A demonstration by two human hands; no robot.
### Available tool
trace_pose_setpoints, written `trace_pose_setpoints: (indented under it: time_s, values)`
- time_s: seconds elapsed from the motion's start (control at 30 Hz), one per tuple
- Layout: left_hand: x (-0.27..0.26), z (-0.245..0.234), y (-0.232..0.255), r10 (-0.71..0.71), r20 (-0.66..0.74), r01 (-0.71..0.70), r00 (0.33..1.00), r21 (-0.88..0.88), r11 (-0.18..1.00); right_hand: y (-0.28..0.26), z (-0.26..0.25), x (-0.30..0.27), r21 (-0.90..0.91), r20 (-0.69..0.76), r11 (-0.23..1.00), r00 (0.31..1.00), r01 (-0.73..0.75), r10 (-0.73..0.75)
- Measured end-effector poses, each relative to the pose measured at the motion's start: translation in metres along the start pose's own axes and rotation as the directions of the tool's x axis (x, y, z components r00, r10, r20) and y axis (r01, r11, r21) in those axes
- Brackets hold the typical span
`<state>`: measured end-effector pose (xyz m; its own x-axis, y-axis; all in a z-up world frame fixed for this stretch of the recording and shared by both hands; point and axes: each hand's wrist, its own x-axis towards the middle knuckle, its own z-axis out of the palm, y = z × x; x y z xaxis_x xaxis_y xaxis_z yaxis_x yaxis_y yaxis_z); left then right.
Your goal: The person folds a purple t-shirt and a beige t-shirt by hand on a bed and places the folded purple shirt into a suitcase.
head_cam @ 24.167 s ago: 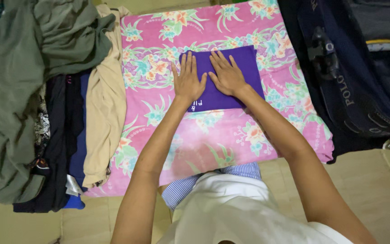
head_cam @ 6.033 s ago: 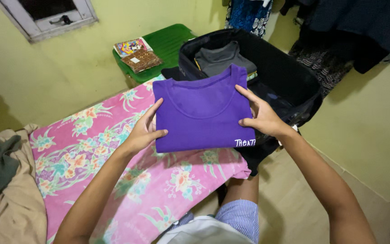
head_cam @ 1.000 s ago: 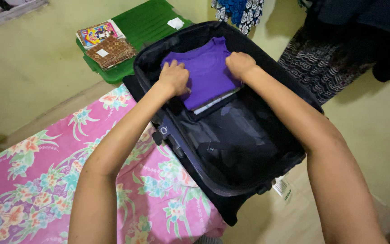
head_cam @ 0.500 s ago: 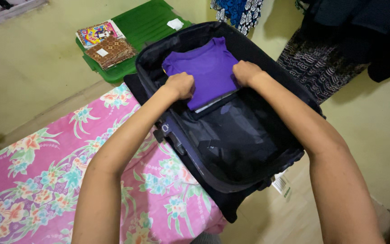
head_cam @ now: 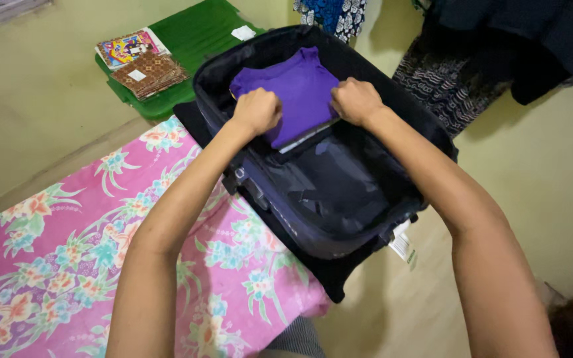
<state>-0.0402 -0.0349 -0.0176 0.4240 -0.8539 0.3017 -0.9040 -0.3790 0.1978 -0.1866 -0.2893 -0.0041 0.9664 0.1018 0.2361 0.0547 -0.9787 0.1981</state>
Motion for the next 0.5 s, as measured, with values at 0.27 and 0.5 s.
trace_pose_setpoints:
  time_s: [0.27,0.5]
  values:
    - [-0.025,-0.043,0.045,0.049,-0.248,-0.061,0.968,-0.043,0.997,-0.027,-0.045,-0.036,0.027,-0.053,0.999,0.998,-0.036,0.037]
    - [-0.056,-0.049,0.061,0.075,-0.304,-0.096,0.950,-0.052,0.994,-0.054,-0.067,-0.063,0.070,-0.016,0.994,0.996,-0.081,0.082]
